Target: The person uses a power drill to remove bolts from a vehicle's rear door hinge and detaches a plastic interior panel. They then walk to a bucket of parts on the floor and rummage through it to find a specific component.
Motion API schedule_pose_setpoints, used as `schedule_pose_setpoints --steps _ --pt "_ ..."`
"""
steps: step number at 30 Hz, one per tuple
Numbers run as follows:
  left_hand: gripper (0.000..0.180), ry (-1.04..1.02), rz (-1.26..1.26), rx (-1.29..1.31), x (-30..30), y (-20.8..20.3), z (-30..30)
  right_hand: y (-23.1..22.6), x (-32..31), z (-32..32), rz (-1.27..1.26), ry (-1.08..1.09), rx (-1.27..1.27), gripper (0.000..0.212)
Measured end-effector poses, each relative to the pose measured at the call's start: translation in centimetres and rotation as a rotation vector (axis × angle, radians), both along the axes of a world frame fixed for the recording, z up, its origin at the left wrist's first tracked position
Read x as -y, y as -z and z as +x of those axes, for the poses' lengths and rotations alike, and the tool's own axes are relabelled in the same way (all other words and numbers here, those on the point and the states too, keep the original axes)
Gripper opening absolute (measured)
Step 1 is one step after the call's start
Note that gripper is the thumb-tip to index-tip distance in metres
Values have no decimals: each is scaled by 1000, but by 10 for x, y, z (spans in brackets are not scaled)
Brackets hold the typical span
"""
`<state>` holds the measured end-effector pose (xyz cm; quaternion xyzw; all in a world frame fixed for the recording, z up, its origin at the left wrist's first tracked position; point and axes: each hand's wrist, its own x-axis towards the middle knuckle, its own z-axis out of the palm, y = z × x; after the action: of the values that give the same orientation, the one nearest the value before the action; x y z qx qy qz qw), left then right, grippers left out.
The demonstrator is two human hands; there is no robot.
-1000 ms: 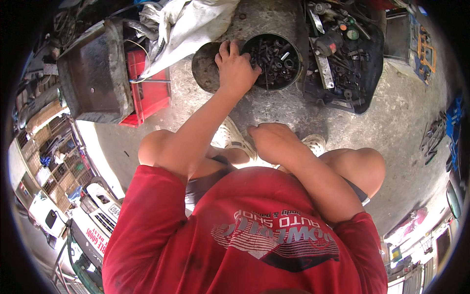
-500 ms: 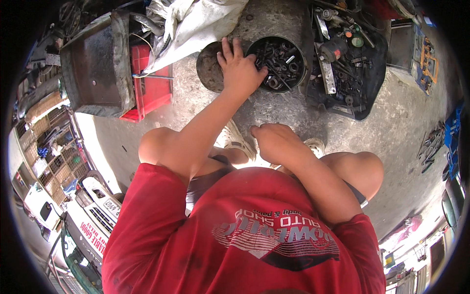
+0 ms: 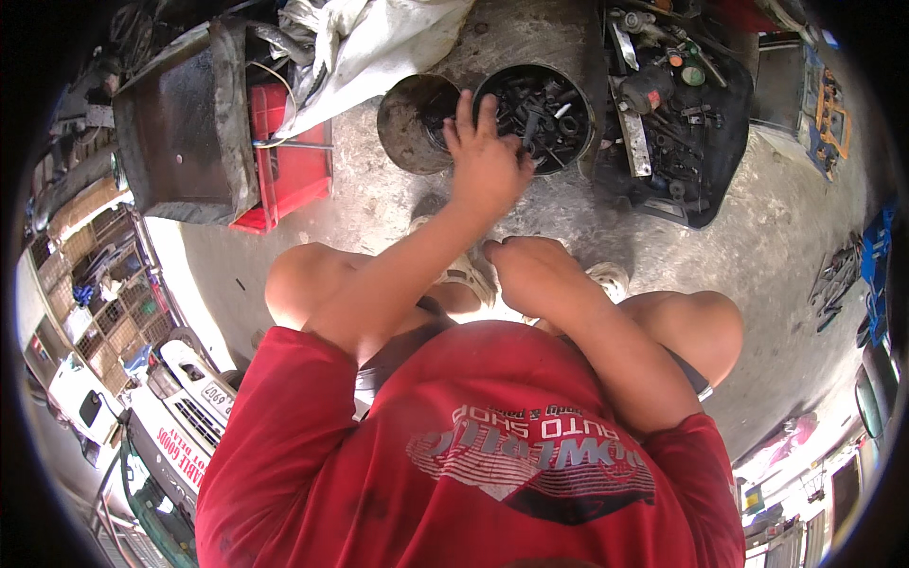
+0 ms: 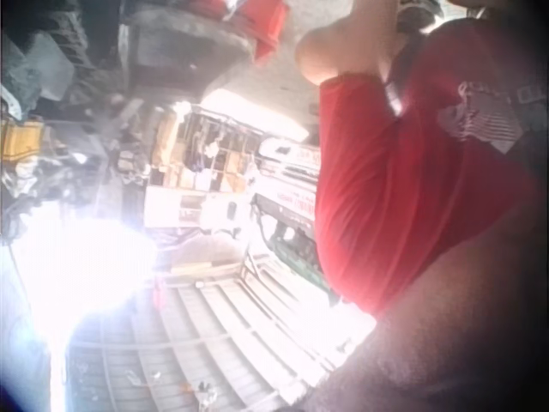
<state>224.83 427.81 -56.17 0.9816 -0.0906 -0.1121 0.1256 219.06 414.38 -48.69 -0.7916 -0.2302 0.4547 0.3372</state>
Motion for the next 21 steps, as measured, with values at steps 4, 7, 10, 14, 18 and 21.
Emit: schedule_pose_setpoints --steps 4,7,10,14,18,21 --pt "22 54 -57 -4 18 -1 -22 -6 0 2 -67 -78 -72 33" --pt "23 53 -67 -32 13 2 -22 -2 1 -3 -44 -66 -57 33" --pt "24 22 -101 -17 3 5 -19 -3 1 -3 -2 -15 -34 32" --pt "30 -2 -87 -53 -6 -1 -10 6 3 -8 25 4 12 31" --pt "43 -48 11 30 -10 4 16 4 2 -8 22 19 37 31" --pt "50 -18 146 100 -17 12 39 1 1 -6 12 -5 22 31"
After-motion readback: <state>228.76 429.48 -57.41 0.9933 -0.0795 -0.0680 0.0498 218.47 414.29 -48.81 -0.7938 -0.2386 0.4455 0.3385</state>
